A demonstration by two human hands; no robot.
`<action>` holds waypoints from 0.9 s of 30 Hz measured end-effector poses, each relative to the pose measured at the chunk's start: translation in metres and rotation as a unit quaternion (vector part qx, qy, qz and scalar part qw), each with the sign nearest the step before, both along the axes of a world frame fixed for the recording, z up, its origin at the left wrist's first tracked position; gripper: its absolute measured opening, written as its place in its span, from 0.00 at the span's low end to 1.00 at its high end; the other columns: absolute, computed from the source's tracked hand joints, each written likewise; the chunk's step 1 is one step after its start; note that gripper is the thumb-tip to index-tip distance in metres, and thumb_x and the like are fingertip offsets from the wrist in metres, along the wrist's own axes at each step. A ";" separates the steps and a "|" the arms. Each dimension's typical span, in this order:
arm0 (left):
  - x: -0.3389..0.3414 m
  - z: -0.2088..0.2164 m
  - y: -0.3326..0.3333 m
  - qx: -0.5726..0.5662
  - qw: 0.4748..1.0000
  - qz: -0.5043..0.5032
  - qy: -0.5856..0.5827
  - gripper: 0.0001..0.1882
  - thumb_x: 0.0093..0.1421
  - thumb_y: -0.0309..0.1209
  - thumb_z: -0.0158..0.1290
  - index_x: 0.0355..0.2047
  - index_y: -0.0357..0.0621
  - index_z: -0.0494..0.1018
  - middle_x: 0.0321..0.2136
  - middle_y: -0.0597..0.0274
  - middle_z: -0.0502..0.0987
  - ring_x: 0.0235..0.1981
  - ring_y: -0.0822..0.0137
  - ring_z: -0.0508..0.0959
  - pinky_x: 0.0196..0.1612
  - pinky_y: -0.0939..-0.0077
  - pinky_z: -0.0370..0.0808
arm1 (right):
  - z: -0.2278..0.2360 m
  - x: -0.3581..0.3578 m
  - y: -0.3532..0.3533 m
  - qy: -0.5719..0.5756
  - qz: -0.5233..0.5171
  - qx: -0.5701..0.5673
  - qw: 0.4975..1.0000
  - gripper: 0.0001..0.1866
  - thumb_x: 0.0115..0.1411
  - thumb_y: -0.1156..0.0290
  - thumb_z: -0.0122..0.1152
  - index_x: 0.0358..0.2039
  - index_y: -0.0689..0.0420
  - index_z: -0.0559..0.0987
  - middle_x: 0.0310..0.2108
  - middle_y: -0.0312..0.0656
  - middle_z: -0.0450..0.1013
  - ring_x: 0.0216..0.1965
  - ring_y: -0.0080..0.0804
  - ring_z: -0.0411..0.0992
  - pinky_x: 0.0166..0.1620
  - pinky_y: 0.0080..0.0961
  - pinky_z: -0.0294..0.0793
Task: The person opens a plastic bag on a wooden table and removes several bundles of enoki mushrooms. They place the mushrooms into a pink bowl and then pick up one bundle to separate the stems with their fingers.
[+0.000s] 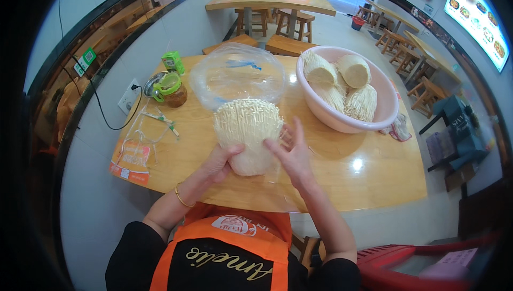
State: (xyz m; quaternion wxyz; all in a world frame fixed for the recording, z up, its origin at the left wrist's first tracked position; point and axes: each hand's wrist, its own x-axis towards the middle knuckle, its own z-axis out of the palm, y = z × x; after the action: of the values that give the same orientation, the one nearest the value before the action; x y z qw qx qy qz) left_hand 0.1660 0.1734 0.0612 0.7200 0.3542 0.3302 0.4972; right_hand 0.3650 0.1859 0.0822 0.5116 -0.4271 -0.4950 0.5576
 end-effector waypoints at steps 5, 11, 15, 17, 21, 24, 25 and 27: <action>0.003 0.000 0.007 0.080 0.996 -0.018 0.029 0.30 0.57 0.33 0.61 0.58 0.38 0.67 0.52 0.56 0.75 0.52 0.65 0.76 0.55 0.68 0.75 | -0.009 -0.010 -0.007 -0.028 0.080 0.044 0.995 0.47 0.50 0.70 0.74 0.65 0.61 0.56 0.59 0.49 0.66 0.59 0.37 0.67 0.60 0.34 0.68; 0.005 -0.003 0.014 0.103 0.987 -0.019 0.121 0.31 0.54 0.30 0.65 0.57 0.38 0.67 0.51 0.57 0.75 0.52 0.67 0.75 0.55 0.70 0.74 | -0.020 -0.015 -0.003 -0.059 0.030 0.052 0.996 0.45 0.45 0.68 0.75 0.60 0.62 0.60 0.55 0.50 0.68 0.56 0.37 0.69 0.58 0.34 0.70; 0.008 0.000 0.019 0.122 0.986 -0.011 0.116 0.33 0.53 0.31 0.66 0.57 0.38 0.67 0.51 0.58 0.76 0.51 0.68 0.76 0.55 0.71 0.74 | -0.022 -0.016 0.000 -0.101 -0.003 0.069 0.992 0.43 0.45 0.69 0.74 0.60 0.62 0.61 0.55 0.50 0.68 0.55 0.37 0.70 0.56 0.33 0.71; 0.009 0.001 0.020 0.137 0.984 -0.005 0.115 0.32 0.53 0.31 0.66 0.57 0.38 0.67 0.51 0.57 0.76 0.51 0.68 0.76 0.55 0.70 0.74 | -0.020 -0.016 0.001 -0.105 -0.007 0.076 0.992 0.42 0.46 0.70 0.73 0.59 0.62 0.62 0.54 0.48 0.69 0.55 0.36 0.70 0.56 0.33 0.71; 0.008 -0.001 0.022 0.155 0.980 -0.001 0.128 0.30 0.55 0.31 0.65 0.57 0.37 0.68 0.50 0.56 0.76 0.51 0.67 0.76 0.55 0.69 0.74 | -0.018 -0.013 0.004 -0.055 0.015 0.053 0.997 0.39 0.47 0.74 0.72 0.59 0.60 0.64 0.54 0.45 0.71 0.55 0.34 0.70 0.58 0.32 0.71; 0.006 -0.004 0.023 0.154 0.980 -0.004 0.124 0.31 0.54 0.32 0.66 0.56 0.37 0.68 0.49 0.57 0.77 0.50 0.68 0.76 0.53 0.70 0.75 | -0.019 -0.009 0.007 -0.023 0.033 0.020 0.999 0.40 0.46 0.74 0.73 0.59 0.61 0.65 0.53 0.45 0.71 0.54 0.34 0.71 0.57 0.33 0.72; 0.006 -0.005 0.024 0.153 0.981 -0.004 0.122 0.31 0.54 0.33 0.66 0.56 0.38 0.68 0.49 0.58 0.77 0.50 0.68 0.76 0.53 0.70 0.75 | -0.019 -0.008 0.008 -0.017 0.036 0.005 0.999 0.40 0.45 0.74 0.74 0.59 0.61 0.65 0.53 0.45 0.71 0.54 0.34 0.72 0.56 0.33 0.72; 0.006 -0.006 0.025 0.142 0.984 -0.004 0.111 0.32 0.54 0.33 0.66 0.56 0.38 0.68 0.49 0.58 0.77 0.50 0.68 0.76 0.53 0.70 0.75 | -0.020 -0.005 0.009 -0.010 0.038 -0.012 0.999 0.40 0.46 0.74 0.74 0.59 0.62 0.65 0.53 0.46 0.72 0.54 0.35 0.72 0.57 0.34 0.72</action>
State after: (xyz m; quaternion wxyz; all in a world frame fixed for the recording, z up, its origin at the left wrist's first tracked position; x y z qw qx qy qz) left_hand 0.1724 0.1988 0.0552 0.6233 0.5071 0.3327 0.4937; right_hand 0.3599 0.1951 0.0620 0.4795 -0.4199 -0.5093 0.5783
